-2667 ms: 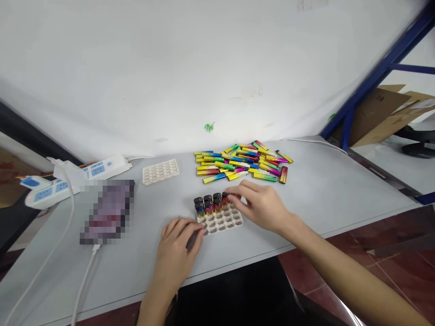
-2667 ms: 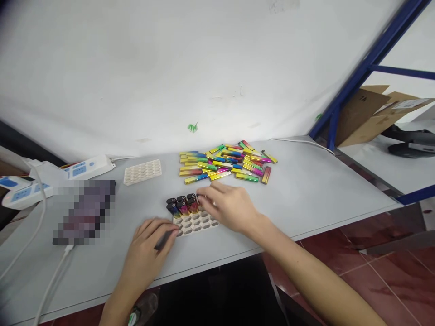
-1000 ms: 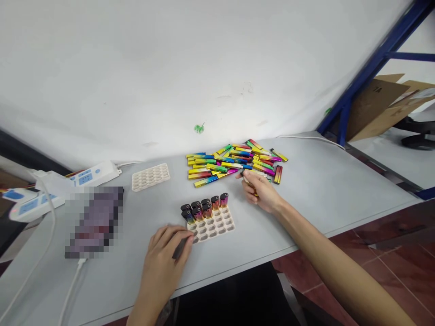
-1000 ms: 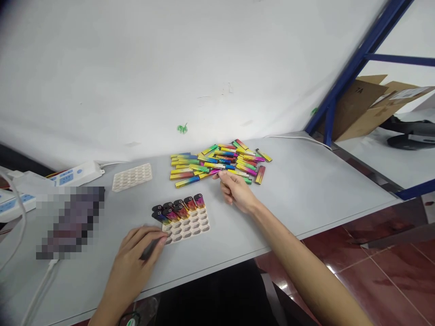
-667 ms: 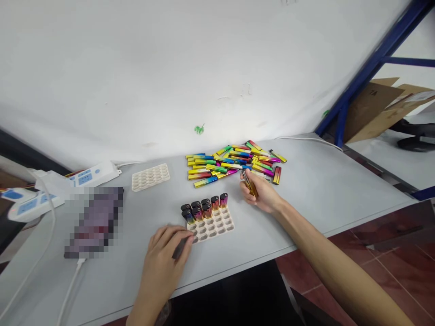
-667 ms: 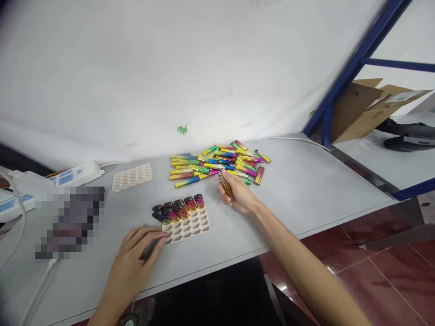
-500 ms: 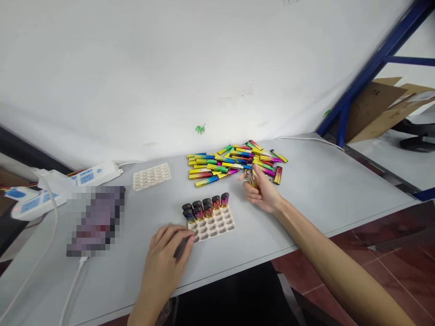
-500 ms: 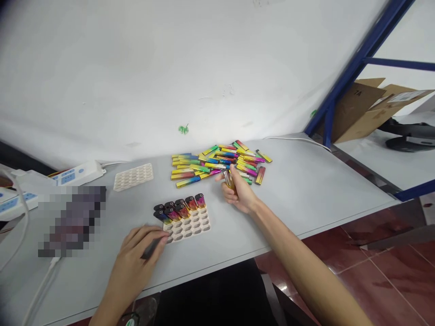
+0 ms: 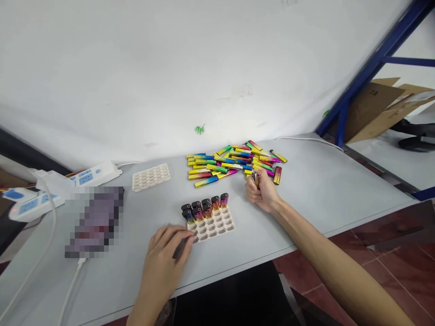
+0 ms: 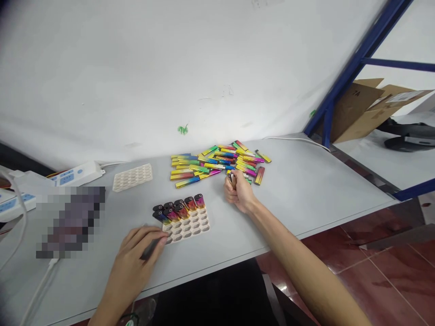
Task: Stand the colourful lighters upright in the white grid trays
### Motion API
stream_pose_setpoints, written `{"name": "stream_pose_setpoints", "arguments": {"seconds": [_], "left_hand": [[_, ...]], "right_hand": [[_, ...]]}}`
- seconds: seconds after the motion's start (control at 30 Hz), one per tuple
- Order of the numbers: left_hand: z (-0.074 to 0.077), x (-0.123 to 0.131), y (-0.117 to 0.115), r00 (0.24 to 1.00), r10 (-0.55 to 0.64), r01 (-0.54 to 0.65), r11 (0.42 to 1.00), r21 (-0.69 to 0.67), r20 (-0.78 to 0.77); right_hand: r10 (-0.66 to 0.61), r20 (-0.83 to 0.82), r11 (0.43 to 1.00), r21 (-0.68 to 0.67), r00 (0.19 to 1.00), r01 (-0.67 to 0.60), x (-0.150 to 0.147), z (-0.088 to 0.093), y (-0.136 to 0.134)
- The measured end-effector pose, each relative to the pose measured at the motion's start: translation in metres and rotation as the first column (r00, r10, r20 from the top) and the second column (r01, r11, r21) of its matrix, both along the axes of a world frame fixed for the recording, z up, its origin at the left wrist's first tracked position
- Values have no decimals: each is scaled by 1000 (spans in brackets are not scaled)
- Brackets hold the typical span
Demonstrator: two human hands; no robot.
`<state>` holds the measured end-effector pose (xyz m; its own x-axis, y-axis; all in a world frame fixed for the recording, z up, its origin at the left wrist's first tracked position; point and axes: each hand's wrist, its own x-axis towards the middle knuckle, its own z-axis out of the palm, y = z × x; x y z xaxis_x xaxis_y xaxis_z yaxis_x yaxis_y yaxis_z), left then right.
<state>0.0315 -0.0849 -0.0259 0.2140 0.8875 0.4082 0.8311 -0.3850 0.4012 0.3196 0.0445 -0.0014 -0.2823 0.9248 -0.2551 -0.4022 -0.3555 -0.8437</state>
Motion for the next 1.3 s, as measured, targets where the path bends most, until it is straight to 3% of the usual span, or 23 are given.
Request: {"name": "stream_pose_setpoints", "arguments": {"seconds": [0.47, 0.57, 0.67, 0.8, 0.9, 1.0, 1.17, 1.3], "left_hand": [[-1, -1, 0, 1000, -5, 5, 1000, -4, 2], [0, -1, 0, 1000, -4, 4, 1000, -1, 1], [1, -1, 0, 1000, 2, -1, 1000, -8, 1], [2, 1, 0, 1000, 6, -6, 1000, -22, 0], [3, 2, 0, 1000, 5, -5, 1000, -19, 1], [2, 1, 0, 1000, -1, 1, 1000, -18, -1], [3, -1, 0, 1000, -7, 7, 1000, -18, -4], [4, 0, 0, 1000, -9, 9, 1000, -18, -1]], "right_hand": [[16, 67, 1000, 17, 998, -17, -3, -1, -3], [24, 95, 998, 51, 995, -29, -5, -2, -3], [-56, 180, 988, 153, 982, 28, -7, -3, -3], [-184, 403, 918, 395, 897, 11, -8, -2, -7], [-396, 542, 811, 585, 741, 5, -6, 4, -20], [-565, 567, 731, 681, 600, 45, -5, 16, -42], [-501, 580, 709, 700, 642, -79, -18, 40, -75], [-437, 623, 668, 707, 649, -230, -37, 37, -86]]}}
